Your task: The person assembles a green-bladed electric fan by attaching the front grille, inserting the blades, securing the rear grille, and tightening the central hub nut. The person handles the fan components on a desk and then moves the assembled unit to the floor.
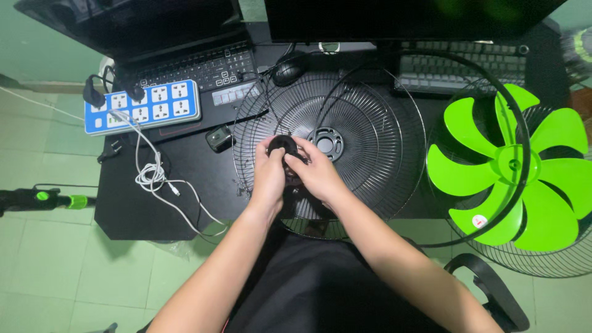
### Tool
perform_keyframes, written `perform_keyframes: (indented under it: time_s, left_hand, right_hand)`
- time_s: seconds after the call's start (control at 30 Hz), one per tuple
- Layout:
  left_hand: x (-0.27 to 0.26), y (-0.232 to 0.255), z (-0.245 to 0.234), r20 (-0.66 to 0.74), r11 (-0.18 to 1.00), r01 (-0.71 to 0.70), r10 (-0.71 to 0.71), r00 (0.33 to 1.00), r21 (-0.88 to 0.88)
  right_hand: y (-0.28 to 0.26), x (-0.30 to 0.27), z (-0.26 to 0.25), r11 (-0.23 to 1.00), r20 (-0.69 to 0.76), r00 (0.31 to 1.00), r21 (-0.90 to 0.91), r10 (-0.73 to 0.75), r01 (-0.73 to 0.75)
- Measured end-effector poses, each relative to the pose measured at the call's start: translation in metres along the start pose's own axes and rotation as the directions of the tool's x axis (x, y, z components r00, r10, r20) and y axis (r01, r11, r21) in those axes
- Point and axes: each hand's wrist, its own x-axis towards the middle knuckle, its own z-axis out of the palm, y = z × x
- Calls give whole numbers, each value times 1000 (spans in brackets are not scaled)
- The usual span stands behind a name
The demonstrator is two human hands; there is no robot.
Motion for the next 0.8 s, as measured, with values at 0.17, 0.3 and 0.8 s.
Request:
perform_keyframes:
  time_s: [0.17,0.3,0.8]
  left_hand:
    - [14,-11,7,-5,999,43,-42,999,14]
    - [18,-3,20,47,1000,22,-21,999,-8]
    - [-22,4,9,664,588,744,-421,617,-318]
  right_hand:
    - [-2,-3,-8,998,-32,999,58,8,-6]
    - [-15,-6,-22,992,-99,990,86,98,-89]
    - [-6,-93,-102,751,49,991,648,122,-124]
